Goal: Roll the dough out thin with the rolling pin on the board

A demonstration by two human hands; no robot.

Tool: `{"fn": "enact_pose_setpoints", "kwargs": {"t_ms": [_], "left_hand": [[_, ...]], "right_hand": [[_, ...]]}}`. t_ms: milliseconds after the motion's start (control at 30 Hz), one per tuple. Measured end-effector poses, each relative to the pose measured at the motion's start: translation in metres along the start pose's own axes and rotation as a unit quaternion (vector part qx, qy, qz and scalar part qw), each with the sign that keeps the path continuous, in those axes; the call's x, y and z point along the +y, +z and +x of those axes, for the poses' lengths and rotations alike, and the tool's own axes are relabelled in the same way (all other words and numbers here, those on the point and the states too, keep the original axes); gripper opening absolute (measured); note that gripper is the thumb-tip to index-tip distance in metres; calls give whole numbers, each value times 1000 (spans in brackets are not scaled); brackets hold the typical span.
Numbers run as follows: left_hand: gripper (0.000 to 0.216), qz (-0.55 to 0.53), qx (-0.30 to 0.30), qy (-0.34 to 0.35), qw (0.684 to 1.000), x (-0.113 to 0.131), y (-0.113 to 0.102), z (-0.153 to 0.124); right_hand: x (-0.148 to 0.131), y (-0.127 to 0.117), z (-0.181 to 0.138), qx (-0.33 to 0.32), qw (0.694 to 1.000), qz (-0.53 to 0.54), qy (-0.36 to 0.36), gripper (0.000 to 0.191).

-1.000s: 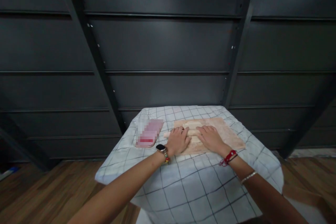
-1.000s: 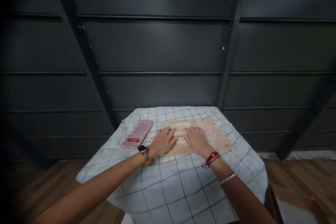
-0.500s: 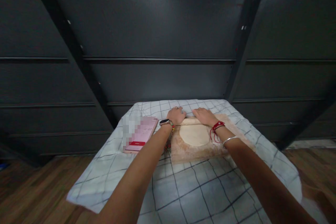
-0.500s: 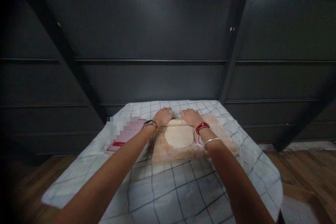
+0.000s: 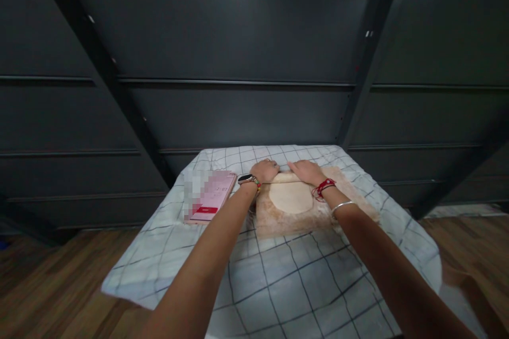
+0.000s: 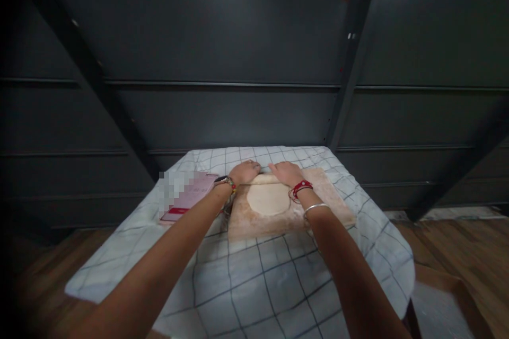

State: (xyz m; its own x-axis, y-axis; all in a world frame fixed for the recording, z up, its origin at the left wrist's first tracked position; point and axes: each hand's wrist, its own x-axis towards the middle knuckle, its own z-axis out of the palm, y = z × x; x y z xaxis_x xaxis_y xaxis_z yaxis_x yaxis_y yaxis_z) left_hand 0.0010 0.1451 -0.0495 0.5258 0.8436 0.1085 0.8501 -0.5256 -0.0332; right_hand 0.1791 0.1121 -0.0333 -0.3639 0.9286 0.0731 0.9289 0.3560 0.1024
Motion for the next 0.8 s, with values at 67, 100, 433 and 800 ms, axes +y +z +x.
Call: {"fn": "enact_pose_setpoints", "kwargs": {"t_ms": [67, 100, 433, 800], "left_hand": [[32, 32, -15, 7, 999, 8, -6, -10], [34, 42, -21, 2, 999, 13, -10, -16], [44, 30, 83, -32, 996, 75, -18, -114], [62, 13, 71, 11, 997, 71, -11, -137]], "right_hand": [[-3, 0, -10, 13, 999, -24, -24, 49], [-5, 0, -15, 19, 999, -33, -32, 47], [-35, 20, -104, 158, 986, 49, 2, 47], [-30, 15, -120, 110, 989, 84, -48, 55]]}}
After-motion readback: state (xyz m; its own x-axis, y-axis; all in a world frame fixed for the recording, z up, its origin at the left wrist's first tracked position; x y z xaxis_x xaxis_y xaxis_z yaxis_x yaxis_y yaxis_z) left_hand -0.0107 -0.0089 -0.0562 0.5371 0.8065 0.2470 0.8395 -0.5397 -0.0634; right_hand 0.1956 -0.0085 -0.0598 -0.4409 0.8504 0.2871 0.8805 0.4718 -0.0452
